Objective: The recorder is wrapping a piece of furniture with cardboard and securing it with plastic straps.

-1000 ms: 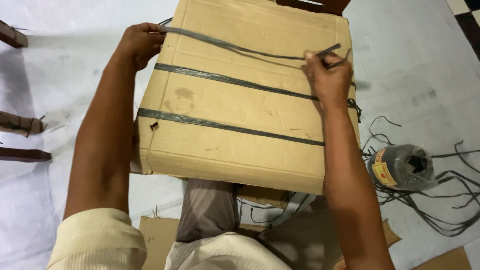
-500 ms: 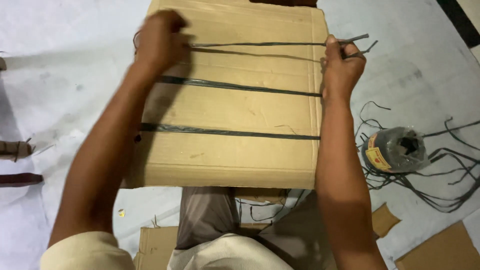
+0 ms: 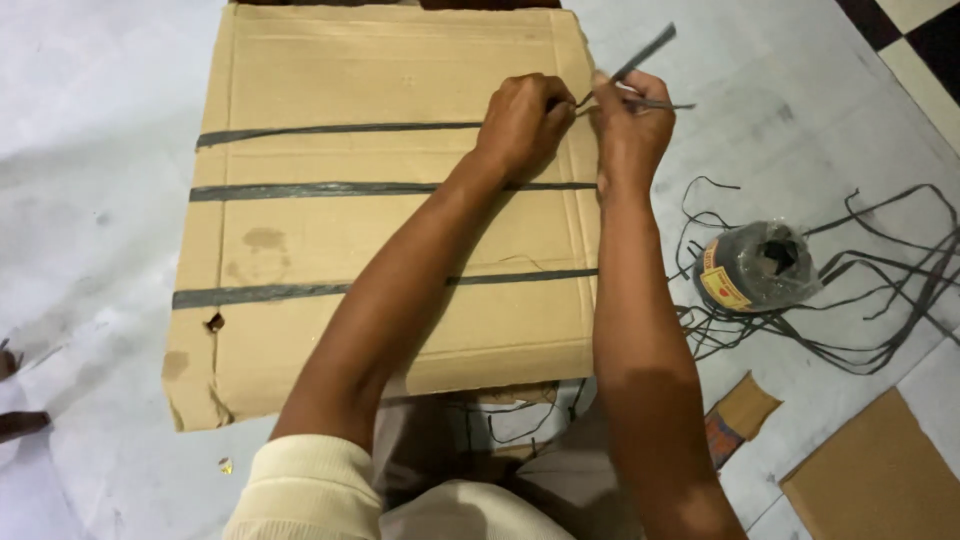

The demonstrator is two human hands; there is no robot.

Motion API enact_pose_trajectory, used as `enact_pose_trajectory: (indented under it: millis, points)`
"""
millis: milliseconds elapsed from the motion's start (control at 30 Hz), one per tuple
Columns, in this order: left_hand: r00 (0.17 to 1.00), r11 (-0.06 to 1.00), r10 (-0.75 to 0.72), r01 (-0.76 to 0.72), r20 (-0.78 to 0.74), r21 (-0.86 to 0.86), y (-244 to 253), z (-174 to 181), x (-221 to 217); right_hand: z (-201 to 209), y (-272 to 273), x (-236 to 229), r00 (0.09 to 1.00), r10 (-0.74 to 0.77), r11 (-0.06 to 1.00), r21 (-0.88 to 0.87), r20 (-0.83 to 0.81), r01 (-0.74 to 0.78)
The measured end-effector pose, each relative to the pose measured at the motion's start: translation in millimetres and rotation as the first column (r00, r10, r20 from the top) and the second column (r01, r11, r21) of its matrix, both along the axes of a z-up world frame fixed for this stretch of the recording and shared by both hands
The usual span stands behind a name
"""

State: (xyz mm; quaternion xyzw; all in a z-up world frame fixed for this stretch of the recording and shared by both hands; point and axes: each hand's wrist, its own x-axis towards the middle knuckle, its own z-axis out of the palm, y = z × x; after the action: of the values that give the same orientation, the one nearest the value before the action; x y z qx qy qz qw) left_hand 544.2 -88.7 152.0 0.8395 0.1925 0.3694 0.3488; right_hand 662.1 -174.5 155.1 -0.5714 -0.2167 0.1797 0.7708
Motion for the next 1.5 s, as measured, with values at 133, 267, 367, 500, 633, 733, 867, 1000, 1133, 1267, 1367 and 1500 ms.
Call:
enact_pose_trajectory:
  millis: [133, 267, 367, 500, 633, 733, 867, 1000, 1133, 1267, 1367, 1500]
  points:
    - [0.995, 0.993, 0.083, -0.088, -0.06, -0.078, -8, 10, 3, 6, -9, 5, 0.999, 0.004, 1.0, -0.022, -0.046, -0.005]
    - [0.989, 0.992, 0.08, -0.091, -0.127, -0.088, -9, 17, 4, -7, -14, 30, 0.995, 0.013, 0.999, -0.032, 0.1, -0.01]
    - [0.98, 0.988, 0.07, -0.094, -0.188, -0.123, -9, 19, 5, -7, -14, 46, 0.989, 0.01, 0.996, -0.093, 0.145, 0.003]
    - [0.979, 0.983, 0.074, -0.104, -0.188, -0.154, -10, 23, 4, -17, -14, 66, 0.955, -0.045, 0.969, -0.221, 0.294, 0.114]
    - [0.975, 0.973, 0.067, -0.111, -0.212, -0.205, -12, 32, 2, -25, -13, 69, 0.947, -0.016, 0.917, -0.372, 0.321, 0.142]
    - [0.961, 0.955, 0.053, -0.128, -0.271, -0.267, -12, 29, 3, -19, -16, 61, 0.952, 0.025, 0.982, -0.188, 0.306, 0.034]
    - [0.981, 0.971, 0.074, -0.111, -0.177, -0.211, -11, 27, 2, -2, -24, 45, 0.896, 0.041, 0.998, -0.054, 0.441, -0.019]
    - [0.973, 0.964, 0.051, -0.108, -0.227, -0.245, -10, 28, 3, 20, -30, 27, 0.753, 0.222, 0.971, -0.214, 0.619, -0.11]
    - [0.987, 0.973, 0.05, -0.083, -0.154, -0.217, -7, 22, 2, 34, -33, 15, 0.59, 0.395, 0.905, -0.409, 0.704, -0.117]
    - [0.987, 0.975, 0.041, -0.073, -0.156, -0.208, -6, 24, 1, 27, -34, 20, 0.58, 0.394, 0.913, -0.379, 0.713, -0.154]
    - [0.987, 0.96, 0.025, -0.068, -0.157, -0.27, -6, 27, 0, 22, -34, 25, 0.578, 0.38, 0.917, -0.375, 0.722, -0.135]
    - [0.983, 0.959, 0.01, -0.062, -0.185, -0.278, -8, 30, 0, 19, -34, 26, 0.581, 0.36, 0.92, -0.382, 0.73, -0.09]
